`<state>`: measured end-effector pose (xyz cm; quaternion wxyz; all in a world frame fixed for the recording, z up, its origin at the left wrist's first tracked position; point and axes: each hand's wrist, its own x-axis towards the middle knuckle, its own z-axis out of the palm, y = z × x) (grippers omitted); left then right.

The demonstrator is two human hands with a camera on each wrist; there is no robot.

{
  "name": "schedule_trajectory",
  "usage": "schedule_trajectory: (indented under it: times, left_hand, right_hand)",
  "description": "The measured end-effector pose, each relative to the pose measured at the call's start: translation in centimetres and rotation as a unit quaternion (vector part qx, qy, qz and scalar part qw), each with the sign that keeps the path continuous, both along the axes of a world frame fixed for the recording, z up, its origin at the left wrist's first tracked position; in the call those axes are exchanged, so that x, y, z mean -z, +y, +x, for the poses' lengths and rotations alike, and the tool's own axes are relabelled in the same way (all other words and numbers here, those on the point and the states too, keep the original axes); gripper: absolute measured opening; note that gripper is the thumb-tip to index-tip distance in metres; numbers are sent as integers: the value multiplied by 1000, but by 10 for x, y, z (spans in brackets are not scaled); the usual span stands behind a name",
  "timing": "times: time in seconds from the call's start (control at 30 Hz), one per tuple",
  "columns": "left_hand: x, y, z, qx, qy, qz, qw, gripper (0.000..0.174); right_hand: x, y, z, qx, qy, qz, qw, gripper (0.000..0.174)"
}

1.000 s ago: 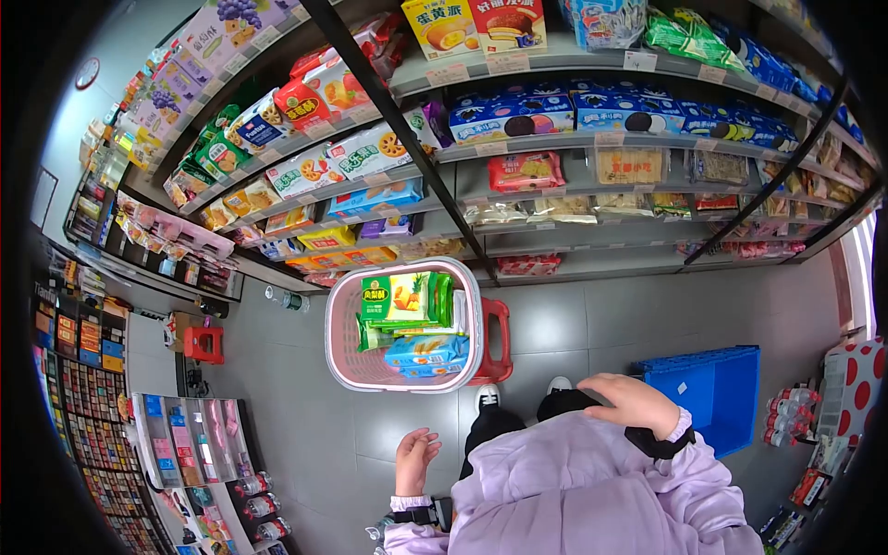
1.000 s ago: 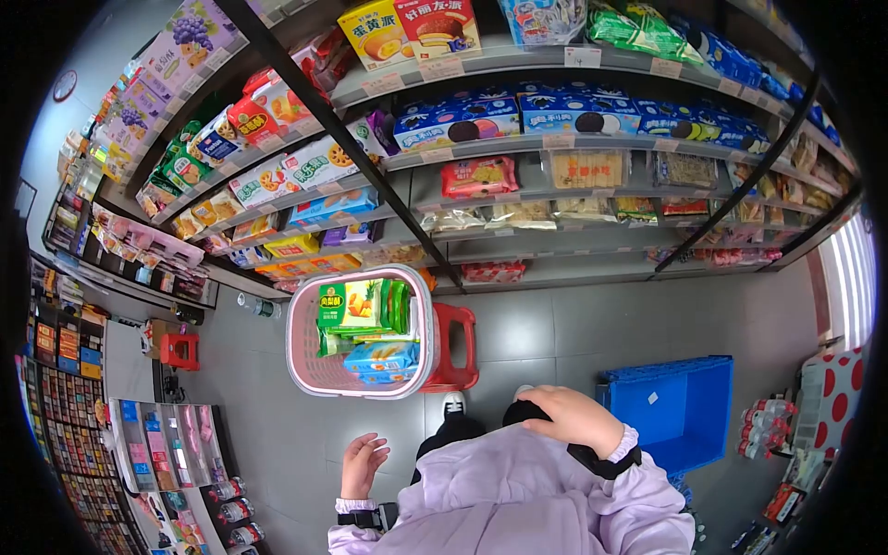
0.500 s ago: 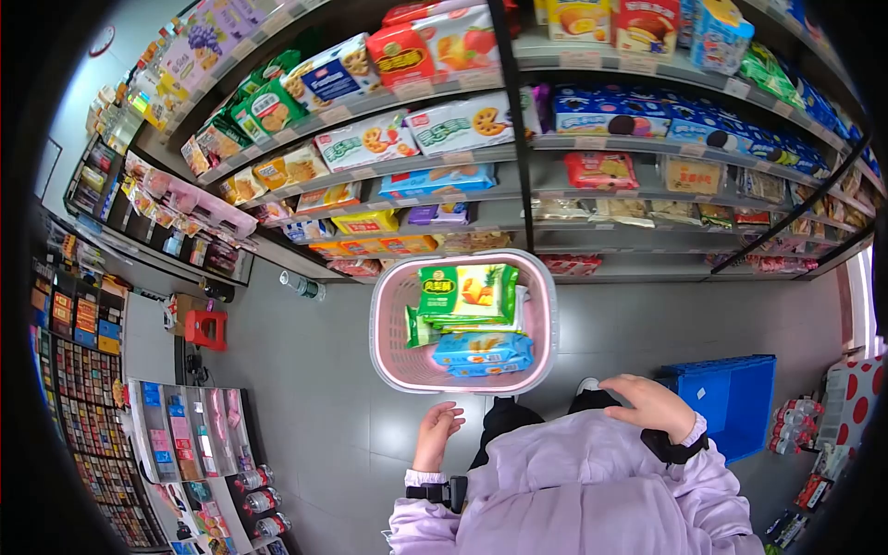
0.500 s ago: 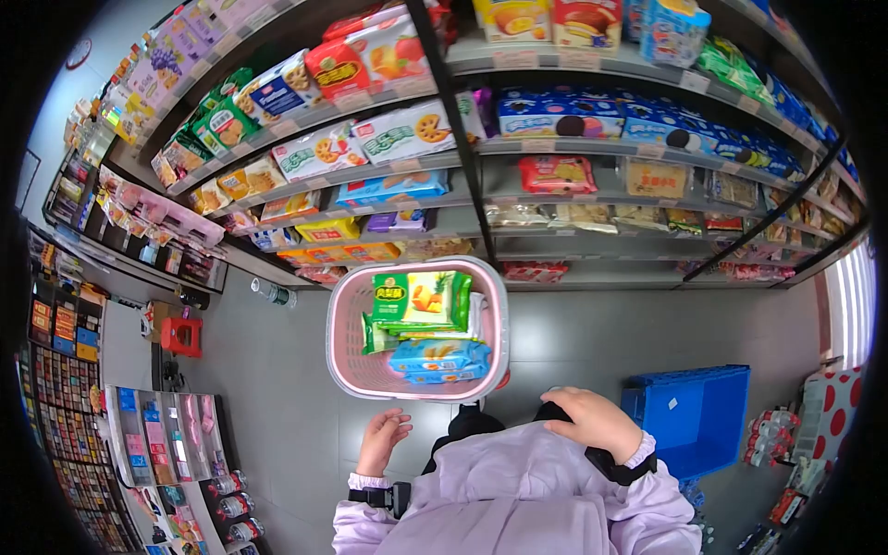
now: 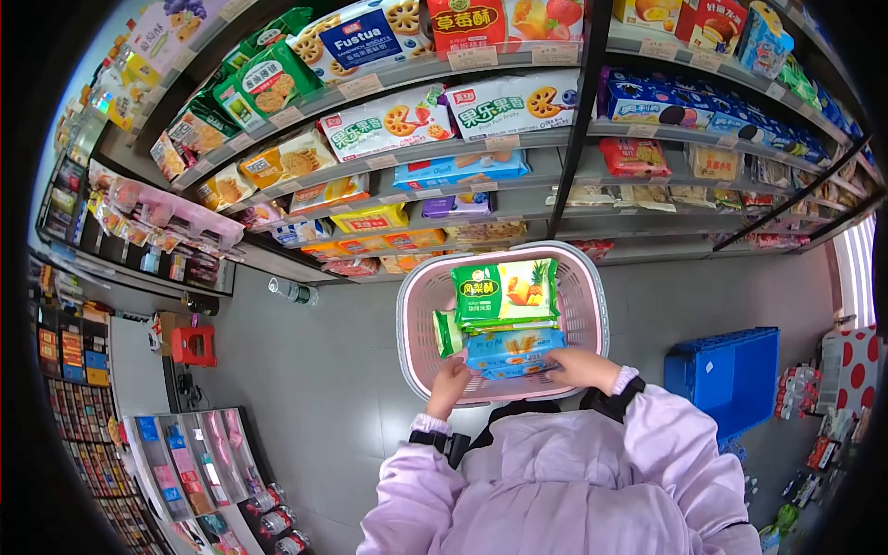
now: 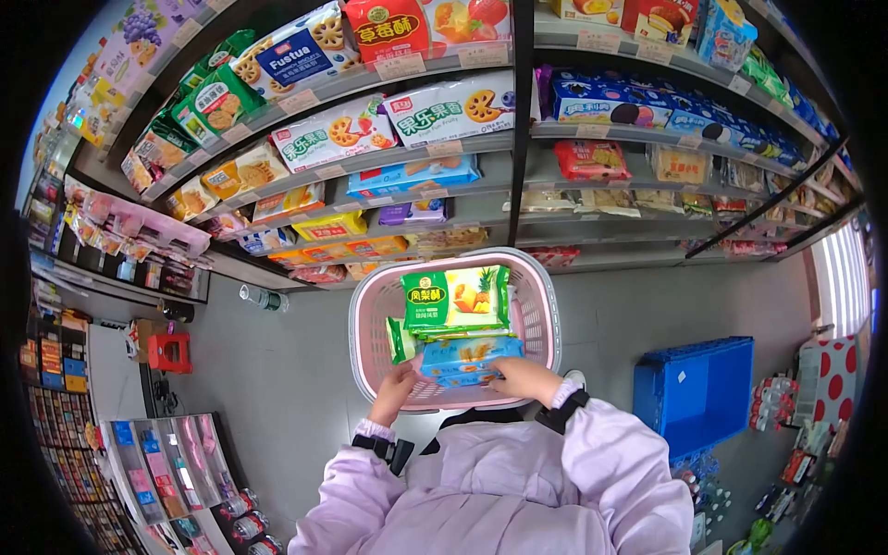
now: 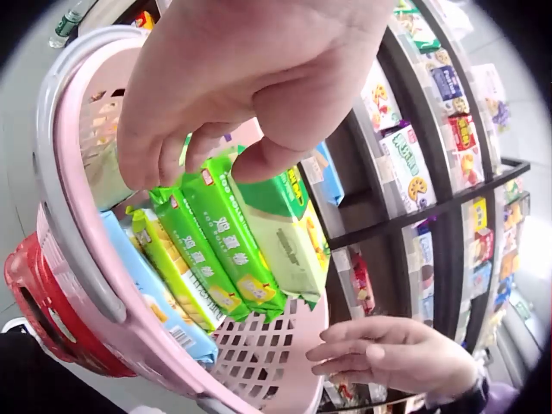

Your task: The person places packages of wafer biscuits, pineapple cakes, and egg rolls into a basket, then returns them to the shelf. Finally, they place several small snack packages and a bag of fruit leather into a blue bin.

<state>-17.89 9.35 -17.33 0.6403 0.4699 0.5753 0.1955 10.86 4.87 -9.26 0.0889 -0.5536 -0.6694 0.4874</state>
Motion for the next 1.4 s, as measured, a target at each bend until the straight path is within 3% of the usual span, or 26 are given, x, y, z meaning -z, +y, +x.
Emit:
schedule_trajectory:
  times: [0.07,0.17,0.27,0.33,0.4,0.5,0.67,0.8,0.87,1.07,1.2,1.3,1.4]
  left_hand:
    - [30,13,5,45,17,-24,999,39]
    - [19,25,29,59,74,-54,994,36]
    - [98,25,24,19,38,-63,997,33]
    - [119,30,24,37,88,-65,993,34]
    - [152,29,18,49,113,-68,990,33]
    - [72,42,37,83,153,-83,981,36]
    - [145,37,22,47,128,-97,986,31]
    - [134,36,26,56,148,-68,985,32]
    - [131,35,28,23,90,-102,990,34]
    - [113,36,34,3,77,-129,989,34]
    - [114,33,32,16,70,-102,992,34]
    - [122,31,31,-9,-13,-113,994,36]
    - [117,35,30,46,44,-117,991,36]
  right_hand:
    - [28,9,-9,26,-6,-40,999,38]
    - [75,22,-13,83,-76,-83,990,38]
    - [89,31,-15,121,-157,-142,970,39]
    - [115,31,-15,120,-192,-163,960,40]
    - [129,31,-13,69,-190,-208,957,51]
    - [127,34,-15,73,-180,-256,947,53]
    - [133,32,-17,133,-171,-273,937,64]
    - [137,30,-18,163,-146,-269,938,67]
    - [138,27,-17,165,-133,-254,944,67]
    - [146,23,-18,122,-158,-257,946,76]
    - [140,23,-14,121,-160,-241,950,67]
    - [150,23,-5,129,-143,-239,952,61]
    - [155,26,-3,136,-151,-279,939,59]
